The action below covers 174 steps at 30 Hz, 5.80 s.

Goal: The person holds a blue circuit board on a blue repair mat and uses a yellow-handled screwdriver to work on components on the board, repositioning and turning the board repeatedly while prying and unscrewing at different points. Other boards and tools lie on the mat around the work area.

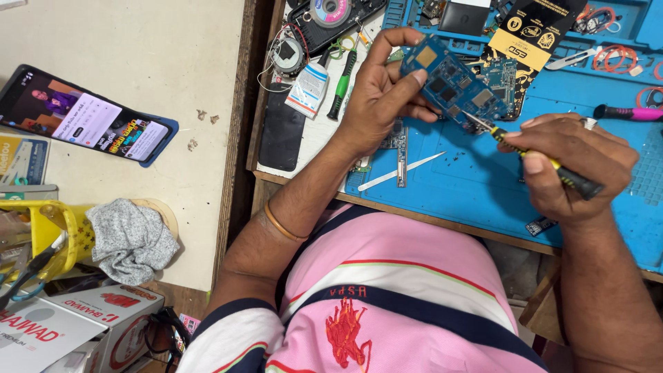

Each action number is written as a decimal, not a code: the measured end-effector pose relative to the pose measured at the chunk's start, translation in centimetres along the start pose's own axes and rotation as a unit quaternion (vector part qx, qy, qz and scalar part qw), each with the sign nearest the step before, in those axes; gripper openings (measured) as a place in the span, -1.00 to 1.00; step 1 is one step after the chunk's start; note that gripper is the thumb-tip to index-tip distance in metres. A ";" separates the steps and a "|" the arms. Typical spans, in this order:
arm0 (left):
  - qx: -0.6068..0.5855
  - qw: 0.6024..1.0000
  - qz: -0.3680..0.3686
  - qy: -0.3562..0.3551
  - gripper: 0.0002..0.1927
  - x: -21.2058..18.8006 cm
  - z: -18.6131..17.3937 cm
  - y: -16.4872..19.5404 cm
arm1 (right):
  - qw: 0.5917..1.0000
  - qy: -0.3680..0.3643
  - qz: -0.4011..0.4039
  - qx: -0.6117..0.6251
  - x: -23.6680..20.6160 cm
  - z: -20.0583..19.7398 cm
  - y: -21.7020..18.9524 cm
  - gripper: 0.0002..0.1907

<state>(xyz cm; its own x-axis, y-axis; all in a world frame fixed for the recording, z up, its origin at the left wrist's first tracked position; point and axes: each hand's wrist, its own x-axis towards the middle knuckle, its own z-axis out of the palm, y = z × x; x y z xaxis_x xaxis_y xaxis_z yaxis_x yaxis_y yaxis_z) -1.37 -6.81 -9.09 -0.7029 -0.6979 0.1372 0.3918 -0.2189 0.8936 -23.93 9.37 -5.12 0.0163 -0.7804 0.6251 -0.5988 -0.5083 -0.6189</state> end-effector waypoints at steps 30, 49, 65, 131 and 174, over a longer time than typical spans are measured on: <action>0.049 0.995 -0.086 -0.020 -0.55 -0.3 1.6 1.1 | 0.998 0.015 -0.004 -0.064 0.4 -0.5 -0.4 -0.85; 0.089 0.995 -0.043 -0.017 -0.57 -0.3 1.5 0.5 | 0.998 0.030 0.038 -0.048 0.0 -0.4 -0.1 -0.88; 0.094 0.994 -0.024 -0.040 -0.39 -0.2 1.9 1.0 | 0.997 -0.003 -0.004 -0.074 0.2 0.2 0.2 -0.84; 0.095 0.994 0.047 0.018 -0.59 -0.3 0.6 0.0 | 0.995 0.020 -0.006 -0.100 0.3 -0.3 0.4 -0.90; 0.073 0.996 0.050 0.019 -0.60 -0.3 1.2 0.7 | 0.994 0.084 0.030 -0.068 1.0 0.0 0.1 -0.85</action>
<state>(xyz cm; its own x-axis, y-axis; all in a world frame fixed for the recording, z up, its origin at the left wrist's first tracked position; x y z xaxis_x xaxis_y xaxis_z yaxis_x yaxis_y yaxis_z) -1.59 -6.00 -7.98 -0.6410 -0.7369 0.2147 0.3655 -0.0470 0.9296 -23.96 8.49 -4.61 -0.1497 -0.7299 0.6670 -0.6979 -0.3999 -0.5942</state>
